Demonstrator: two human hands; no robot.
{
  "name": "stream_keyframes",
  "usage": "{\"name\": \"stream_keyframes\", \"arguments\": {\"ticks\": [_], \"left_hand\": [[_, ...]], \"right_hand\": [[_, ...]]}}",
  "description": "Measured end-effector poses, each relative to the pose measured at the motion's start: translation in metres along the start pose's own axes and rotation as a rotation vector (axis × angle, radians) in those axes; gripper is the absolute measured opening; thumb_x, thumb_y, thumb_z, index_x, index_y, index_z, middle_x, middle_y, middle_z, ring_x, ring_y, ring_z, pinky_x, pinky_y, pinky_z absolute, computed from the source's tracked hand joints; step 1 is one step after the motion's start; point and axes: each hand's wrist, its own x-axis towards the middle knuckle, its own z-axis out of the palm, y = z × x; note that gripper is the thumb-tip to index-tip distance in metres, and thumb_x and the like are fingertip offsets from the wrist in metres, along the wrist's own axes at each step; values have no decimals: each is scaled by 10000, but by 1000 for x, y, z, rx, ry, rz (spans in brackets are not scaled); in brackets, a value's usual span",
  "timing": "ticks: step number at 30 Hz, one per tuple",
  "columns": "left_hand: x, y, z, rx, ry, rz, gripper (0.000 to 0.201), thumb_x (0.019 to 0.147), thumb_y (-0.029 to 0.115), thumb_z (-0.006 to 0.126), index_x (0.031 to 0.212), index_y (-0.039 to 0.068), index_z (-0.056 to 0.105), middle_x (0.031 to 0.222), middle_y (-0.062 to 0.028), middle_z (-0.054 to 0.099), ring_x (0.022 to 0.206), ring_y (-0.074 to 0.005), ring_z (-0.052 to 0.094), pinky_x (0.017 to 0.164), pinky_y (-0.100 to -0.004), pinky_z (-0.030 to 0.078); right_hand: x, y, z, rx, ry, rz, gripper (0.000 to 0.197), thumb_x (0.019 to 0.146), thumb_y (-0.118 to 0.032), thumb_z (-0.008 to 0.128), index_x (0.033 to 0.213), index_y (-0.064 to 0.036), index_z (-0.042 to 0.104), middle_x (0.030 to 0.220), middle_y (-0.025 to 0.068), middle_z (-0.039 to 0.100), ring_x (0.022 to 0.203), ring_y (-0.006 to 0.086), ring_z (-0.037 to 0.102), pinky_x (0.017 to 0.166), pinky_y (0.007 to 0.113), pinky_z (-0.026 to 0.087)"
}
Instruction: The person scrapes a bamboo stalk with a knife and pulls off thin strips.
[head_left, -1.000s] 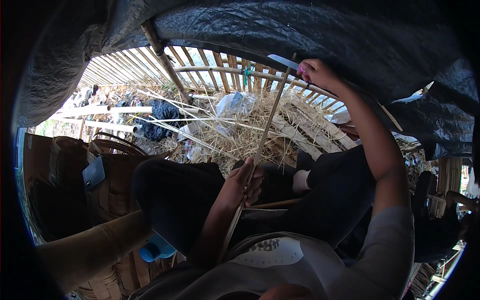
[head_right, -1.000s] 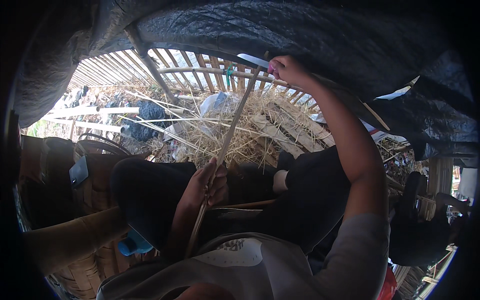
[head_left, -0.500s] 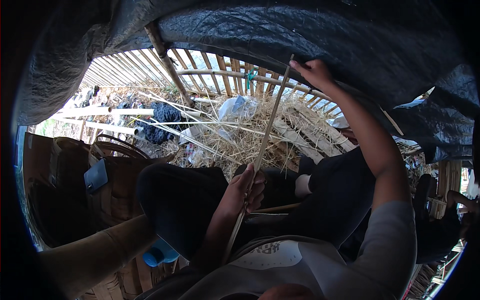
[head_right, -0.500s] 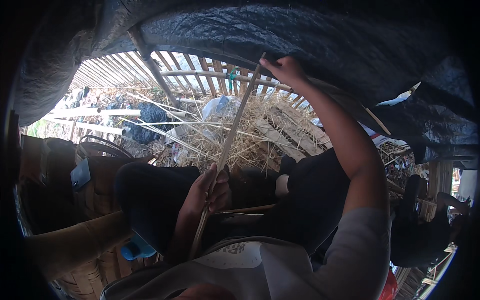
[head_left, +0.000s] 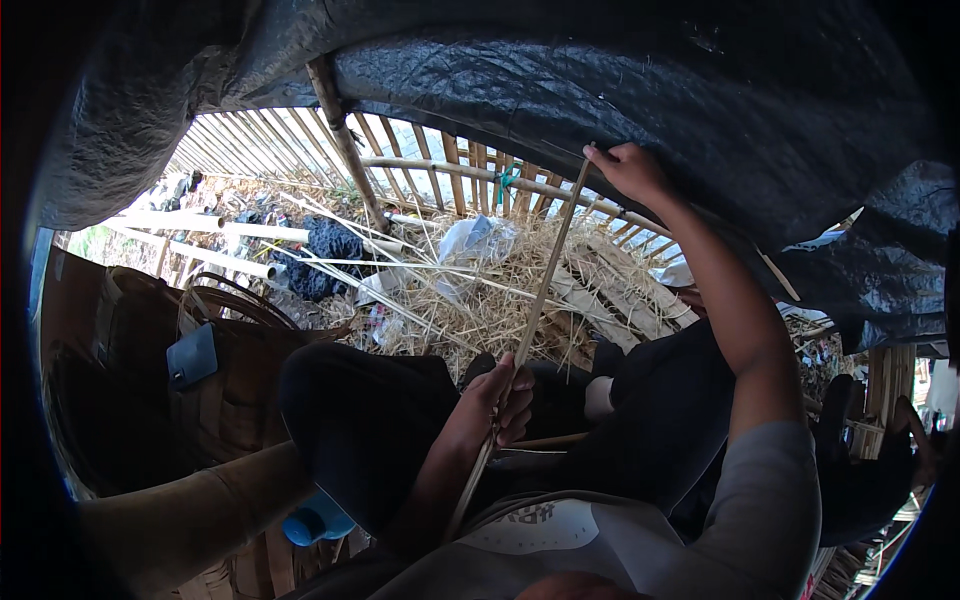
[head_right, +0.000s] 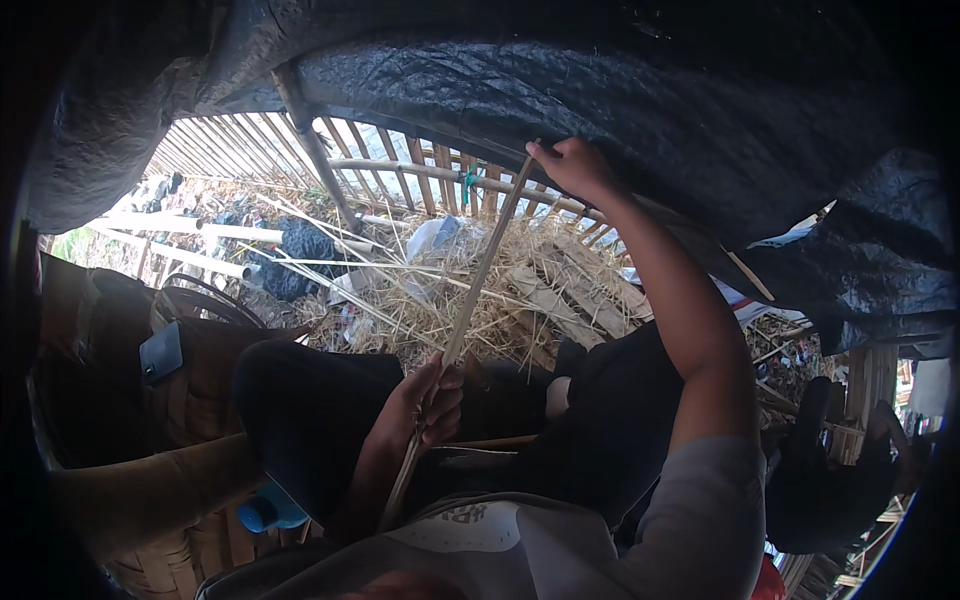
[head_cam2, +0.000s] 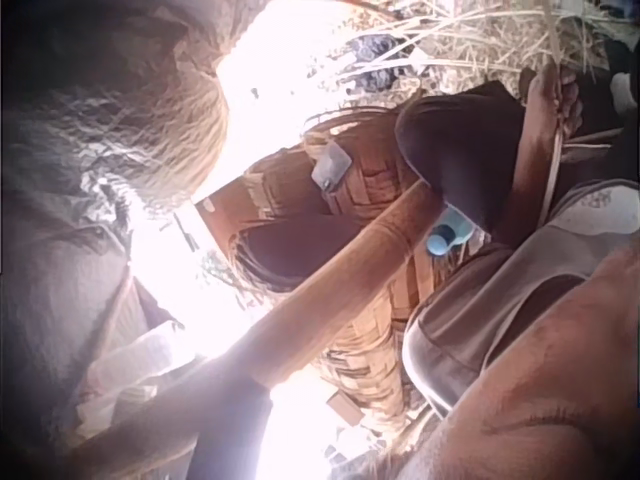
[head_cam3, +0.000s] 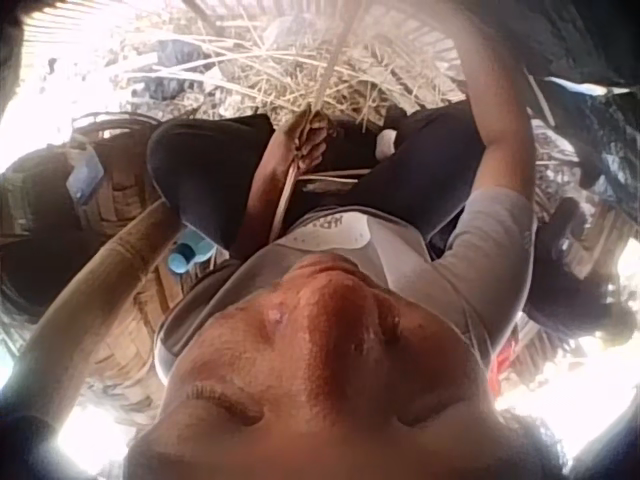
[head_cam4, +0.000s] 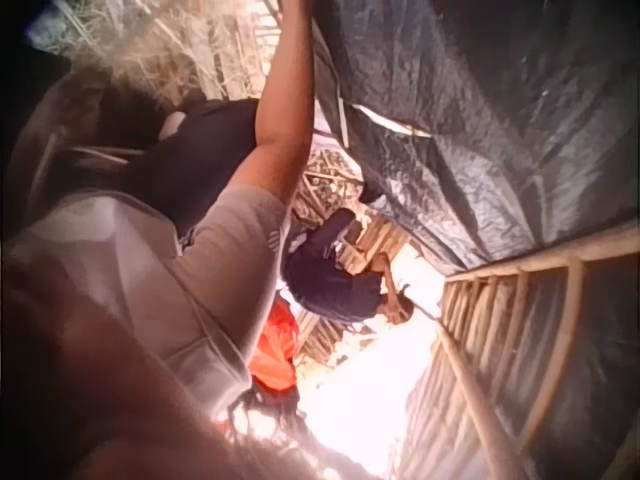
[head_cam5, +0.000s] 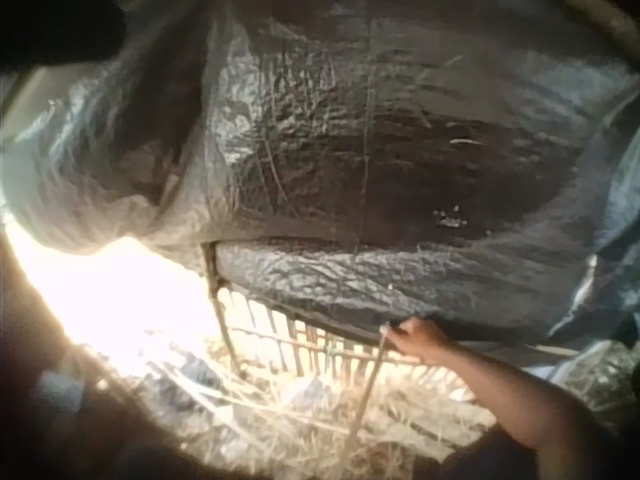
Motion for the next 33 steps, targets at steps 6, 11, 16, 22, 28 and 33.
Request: {"name": "stream_keyframes", "arguments": {"ticks": [6,11,16,22,28,33], "left_hand": [[-2,5,4,323,110,96,433,1032,466,348,890,85,496,569,-16,483,378,-88,405,351,-232,300],[-3,8,4,465,156,131,483,1028,481,353,893,55,535,583,-38,539,403,-95,457,387,-220,355],[-10,11,14,545,276,66,482,1016,493,385,885,57,544,567,-19,514,428,-85,476,403,-230,377],[-11,8,22,544,374,83,454,1004,451,464,873,30,573,567,11,467,442,-87,462,426,-242,391],[-12,7,12,607,444,110,479,995,445,491,906,-9,613,561,21,431,447,-79,463,424,-245,395],[-8,7,1,533,469,124,470,994,445,494,856,4,582,560,24,429,441,-75,454,420,-245,397]], "right_hand": [[13,14,-9,44,32,-73,608,869,-596,593,693,-17,647,592,120,605,581,225,601,598,367,458],[12,20,-8,202,65,-119,589,871,-583,606,741,-11,664,625,88,629,599,185,596,606,351,458],[-1,7,-15,16,52,-103,599,880,-584,587,752,-6,670,659,131,647,620,250,626,621,380,473],[5,12,-8,-94,50,-95,600,899,-576,550,740,-9,666,655,172,636,622,289,629,617,402,473],[5,18,17,115,-44,-8,622,907,-564,548,660,3,619,573,139,589,563,232,593,584,395,447],[-14,5,54,230,-107,-126,623,905,-545,567,599,-3,597,504,110,552,499,187,560,517,385,412]]}}
